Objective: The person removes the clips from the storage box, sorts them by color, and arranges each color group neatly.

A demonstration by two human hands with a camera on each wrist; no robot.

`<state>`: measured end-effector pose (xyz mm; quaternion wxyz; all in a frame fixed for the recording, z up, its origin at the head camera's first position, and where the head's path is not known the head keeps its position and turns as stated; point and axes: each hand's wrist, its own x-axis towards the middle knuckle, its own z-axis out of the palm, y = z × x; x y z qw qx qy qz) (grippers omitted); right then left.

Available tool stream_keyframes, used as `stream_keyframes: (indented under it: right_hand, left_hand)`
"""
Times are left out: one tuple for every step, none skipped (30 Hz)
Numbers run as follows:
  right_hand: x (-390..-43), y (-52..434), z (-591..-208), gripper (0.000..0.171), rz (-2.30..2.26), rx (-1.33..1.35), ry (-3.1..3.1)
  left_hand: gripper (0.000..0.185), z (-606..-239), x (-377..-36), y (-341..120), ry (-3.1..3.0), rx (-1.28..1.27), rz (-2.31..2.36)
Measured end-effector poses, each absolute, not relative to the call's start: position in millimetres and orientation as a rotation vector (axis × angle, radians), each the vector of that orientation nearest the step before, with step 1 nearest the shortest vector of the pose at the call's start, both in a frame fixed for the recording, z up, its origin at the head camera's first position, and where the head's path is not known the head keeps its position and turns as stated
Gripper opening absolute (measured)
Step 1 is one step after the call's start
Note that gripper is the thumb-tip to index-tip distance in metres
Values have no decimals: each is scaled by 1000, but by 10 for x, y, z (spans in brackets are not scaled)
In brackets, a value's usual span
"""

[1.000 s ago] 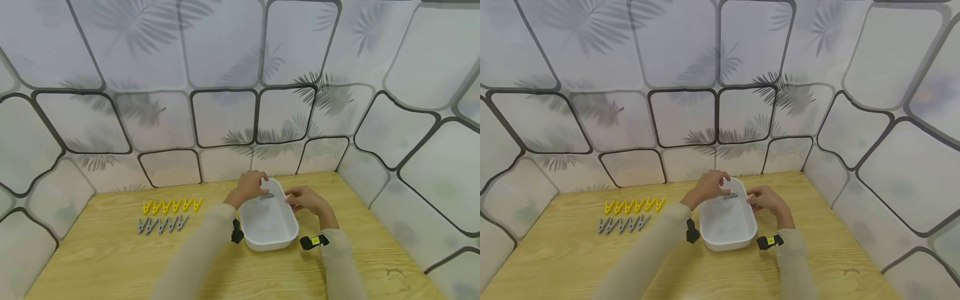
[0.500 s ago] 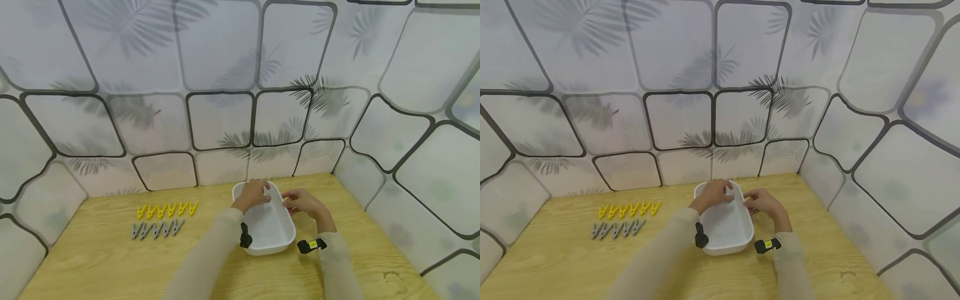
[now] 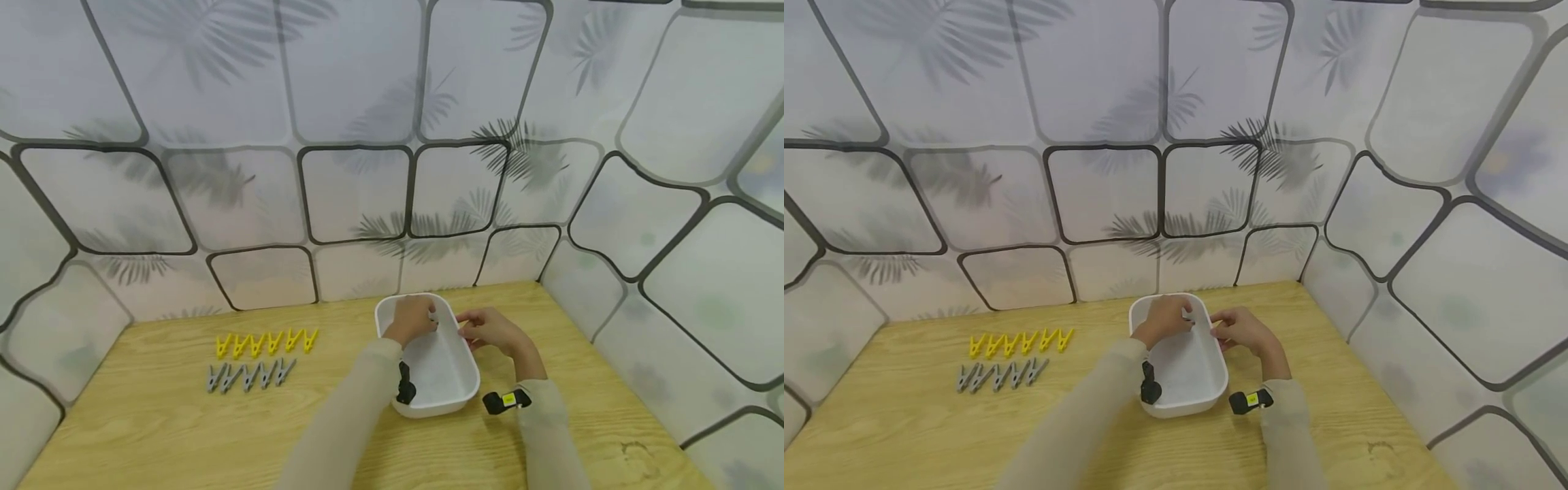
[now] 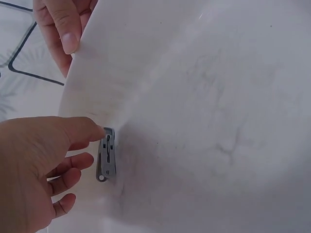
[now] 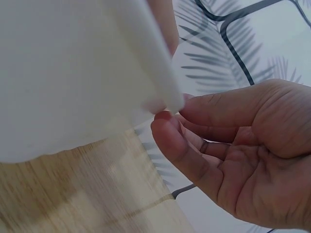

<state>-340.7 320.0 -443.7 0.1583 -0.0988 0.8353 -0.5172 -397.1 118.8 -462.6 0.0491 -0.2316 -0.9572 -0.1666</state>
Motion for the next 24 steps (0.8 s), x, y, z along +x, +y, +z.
stream_keyframes:
  right_hand:
    - [-3408, 3200, -4435, 43, -1481, -283, 2386]
    - [-3410, 3200, -4435, 43, -1482, -283, 2385]
    - [-3411, 3200, -4435, 43, -1483, -285, 2385]
    - [-3412, 3200, -4434, 43, -1483, -287, 2384]
    - [-3413, 3200, -4434, 43, -1484, -287, 2385]
    - [-3414, 3201, -4435, 43, -1485, -286, 2385]
    - [-3414, 3201, -4435, 42, -1486, -285, 2386]
    - [-3415, 3202, -4437, 42, -1488, -282, 2387]
    - [-3415, 3201, -4438, 43, -1489, -281, 2386]
    - [-3415, 3202, -4441, 43, -1491, -278, 2386]
    - [-3414, 3201, -4444, 43, -1493, -276, 2385]
    - [-3413, 3200, -4447, 43, -1494, -273, 2384]
    - [-3412, 3200, -4450, 43, -1495, -270, 2383]
    - [-3411, 3198, -4452, 43, -1495, -269, 2383]
    - [-3409, 3197, -4453, 43, -1494, -267, 2385]
    - [-3407, 3196, -4454, 43, -1493, -265, 2386]
    - [-3406, 3195, -4453, 43, -1492, -262, 2388]
    - [-3406, 3194, -4452, 43, -1491, -259, 2391]
    - [-3406, 3193, -4450, 42, -1490, -256, 2395]
    - [-3407, 3191, -4447, 42, -1487, -255, 2398]
    - [-3407, 3191, -4445, 42, -1486, -253, 2399]
    - [-3409, 3190, -4442, 42, -1484, -252, 2402]
    - [-3411, 3190, -4440, 43, -1481, -251, 2404]
    - [-3412, 3189, -4438, 43, -1479, -251, 2407]
  left_hand:
    - [17, -4616, -3970, 1190, -2925, -696, -499]
    - [25, -4604, -3966, 1190, -2934, -687, -496]
    - [35, -4591, -3961, 1191, -2946, -678, -499]
    - [44, -4582, -3958, 1194, -2961, -670, -500]
    - [49, -4574, -3952, 1195, -2974, -663, -505]
    - [50, -4570, -3947, 1196, -2985, -661, -488]
    - [49, -4566, -3942, 1198, -2991, -660, -475]
    - [44, -4567, -3939, 1200, -2995, -660, -458]
    - [37, -4567, -3935, 1201, -2998, -662, -438]
    - [30, -4567, -3931, 1202, -3003, -664, -418]
    - [22, -4566, -3926, 1203, -3007, -666, -402]
    - [15, -4566, -3923, 1204, -3016, -667, -392]
    - [9, -4565, -3920, 1206, -3023, -667, -385]
    - [3, -4565, -3917, 1206, -3028, -667, -380]
    - [3, -4562, -3912, 1206, -3034, -670, -382]
    - [5, -4559, -3909, 1207, -3042, -671, -385]
    - [7, -4557, -3906, 1208, -3048, -675, -383]
    - [7, -4554, -3903, 1209, -3053, -679, -391]
    - [7, -4556, -3905, 1209, -3058, -686, -387]
    - [6, -4554, -3903, 1209, -3060, -691, -392]
    - [5, -4552, -3901, 1208, -3061, -696, -394]
    - [5, -4549, -3899, 1207, -3062, -702, -400]
    - [4, -4553, -3902, 1205, -3060, -707, -407]
    - [4, -4557, -3904, 1204, -3057, -713, -421]
